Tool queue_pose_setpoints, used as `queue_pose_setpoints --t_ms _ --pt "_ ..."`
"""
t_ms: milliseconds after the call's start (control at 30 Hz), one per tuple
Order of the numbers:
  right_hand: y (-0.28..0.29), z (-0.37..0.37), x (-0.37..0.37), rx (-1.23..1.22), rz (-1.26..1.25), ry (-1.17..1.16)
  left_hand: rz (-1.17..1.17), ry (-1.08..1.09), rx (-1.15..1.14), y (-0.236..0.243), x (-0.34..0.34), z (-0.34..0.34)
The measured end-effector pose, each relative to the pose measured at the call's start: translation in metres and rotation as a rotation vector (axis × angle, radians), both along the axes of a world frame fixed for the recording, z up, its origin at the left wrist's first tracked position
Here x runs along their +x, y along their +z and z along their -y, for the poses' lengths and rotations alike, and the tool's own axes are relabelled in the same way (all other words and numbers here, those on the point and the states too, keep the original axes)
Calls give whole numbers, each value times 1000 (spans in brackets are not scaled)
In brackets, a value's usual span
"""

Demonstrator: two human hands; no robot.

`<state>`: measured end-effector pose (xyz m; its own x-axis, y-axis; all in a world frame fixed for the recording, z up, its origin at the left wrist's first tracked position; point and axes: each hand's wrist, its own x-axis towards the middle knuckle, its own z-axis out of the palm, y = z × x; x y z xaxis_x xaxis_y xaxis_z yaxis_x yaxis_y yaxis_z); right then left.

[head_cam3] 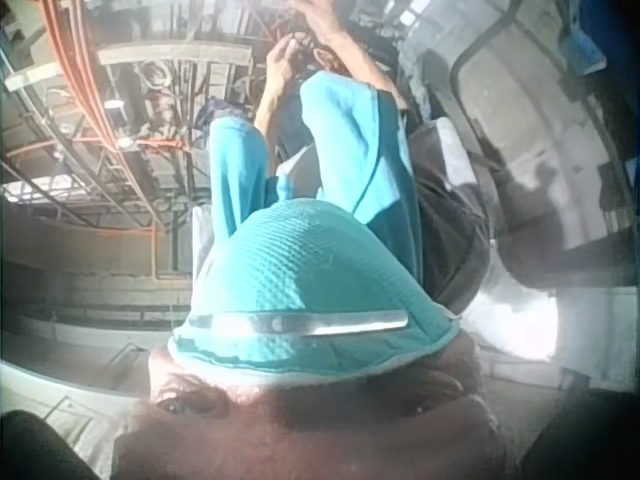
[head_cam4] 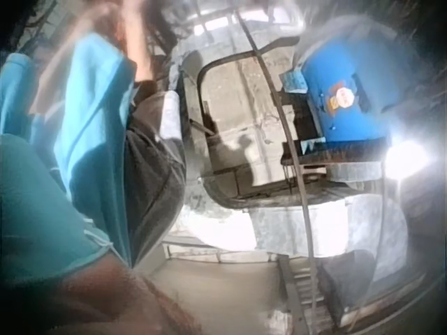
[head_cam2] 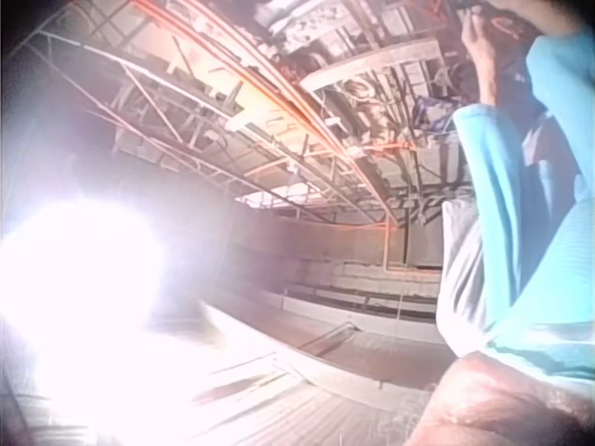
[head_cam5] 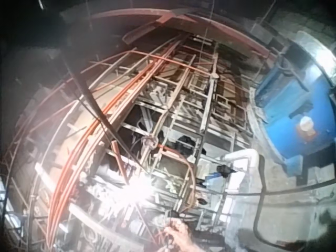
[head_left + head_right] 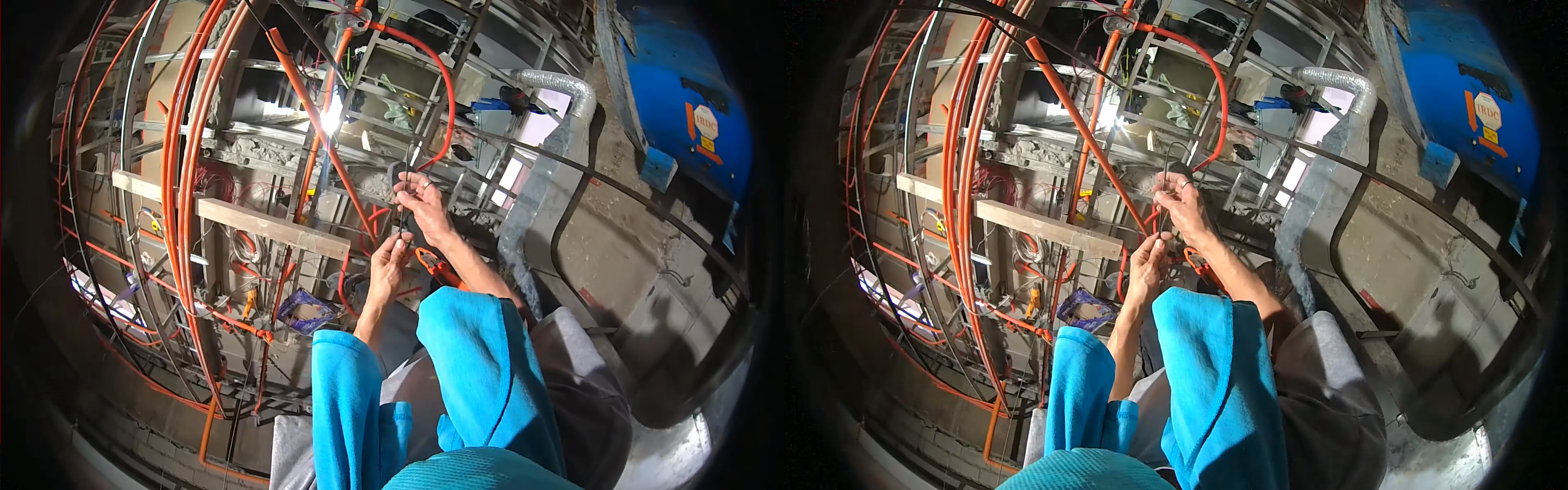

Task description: The person pulls wire through overhead conduit framework, connects wires together, wraps the connection with electrical tape, and trims the wire using pliers.

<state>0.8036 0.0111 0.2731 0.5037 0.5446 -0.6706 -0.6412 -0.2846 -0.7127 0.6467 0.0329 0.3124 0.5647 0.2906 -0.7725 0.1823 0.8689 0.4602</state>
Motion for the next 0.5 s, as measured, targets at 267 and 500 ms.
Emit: queue_pose_setpoints --t_ms 267,500 --pt "-32 -49 72 -105 170 173 -103 -136 260 -15 60 -36" --pt "-86 -104 159 133 309 178 -249 -303 563 -16 123 -78"
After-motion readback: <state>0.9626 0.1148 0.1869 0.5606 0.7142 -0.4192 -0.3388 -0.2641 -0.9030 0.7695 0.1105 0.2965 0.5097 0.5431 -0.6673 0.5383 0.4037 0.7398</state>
